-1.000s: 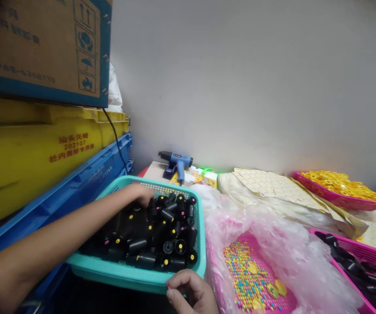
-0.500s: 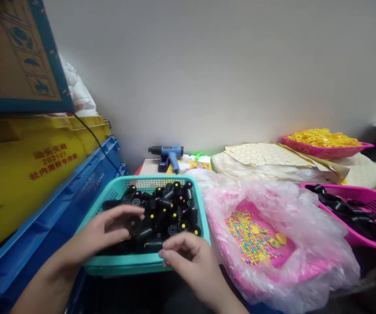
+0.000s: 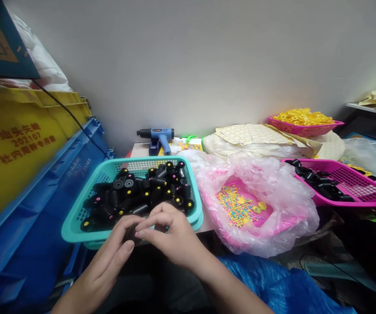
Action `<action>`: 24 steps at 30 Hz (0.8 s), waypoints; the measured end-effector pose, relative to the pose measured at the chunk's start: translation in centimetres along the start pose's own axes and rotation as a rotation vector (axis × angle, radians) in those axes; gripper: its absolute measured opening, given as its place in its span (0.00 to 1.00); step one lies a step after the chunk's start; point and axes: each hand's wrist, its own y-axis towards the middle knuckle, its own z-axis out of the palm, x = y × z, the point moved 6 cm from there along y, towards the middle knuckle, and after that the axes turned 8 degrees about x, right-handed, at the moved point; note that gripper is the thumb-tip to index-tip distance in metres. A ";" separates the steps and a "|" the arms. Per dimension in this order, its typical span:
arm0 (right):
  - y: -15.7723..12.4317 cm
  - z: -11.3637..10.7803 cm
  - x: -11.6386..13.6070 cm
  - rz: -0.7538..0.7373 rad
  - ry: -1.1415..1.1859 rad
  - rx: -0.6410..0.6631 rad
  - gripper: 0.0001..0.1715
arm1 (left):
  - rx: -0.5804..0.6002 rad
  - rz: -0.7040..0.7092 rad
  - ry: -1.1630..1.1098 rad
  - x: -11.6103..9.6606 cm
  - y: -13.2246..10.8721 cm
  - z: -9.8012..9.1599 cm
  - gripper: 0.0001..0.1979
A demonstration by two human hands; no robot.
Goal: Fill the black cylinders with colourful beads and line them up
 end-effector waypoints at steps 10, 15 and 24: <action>0.2 2.7 -2.1 0.133 0.578 0.113 0.24 | -0.001 0.132 0.051 -1.3 0.1 1.1 0.18; 0.5 3.0 -3.5 0.169 0.726 0.108 0.26 | -0.043 0.102 -0.077 -1.0 0.5 1.6 0.17; -2.8 -1.4 -2.7 0.151 0.598 0.231 0.23 | -0.258 -0.046 -0.154 1.6 1.3 -1.7 0.15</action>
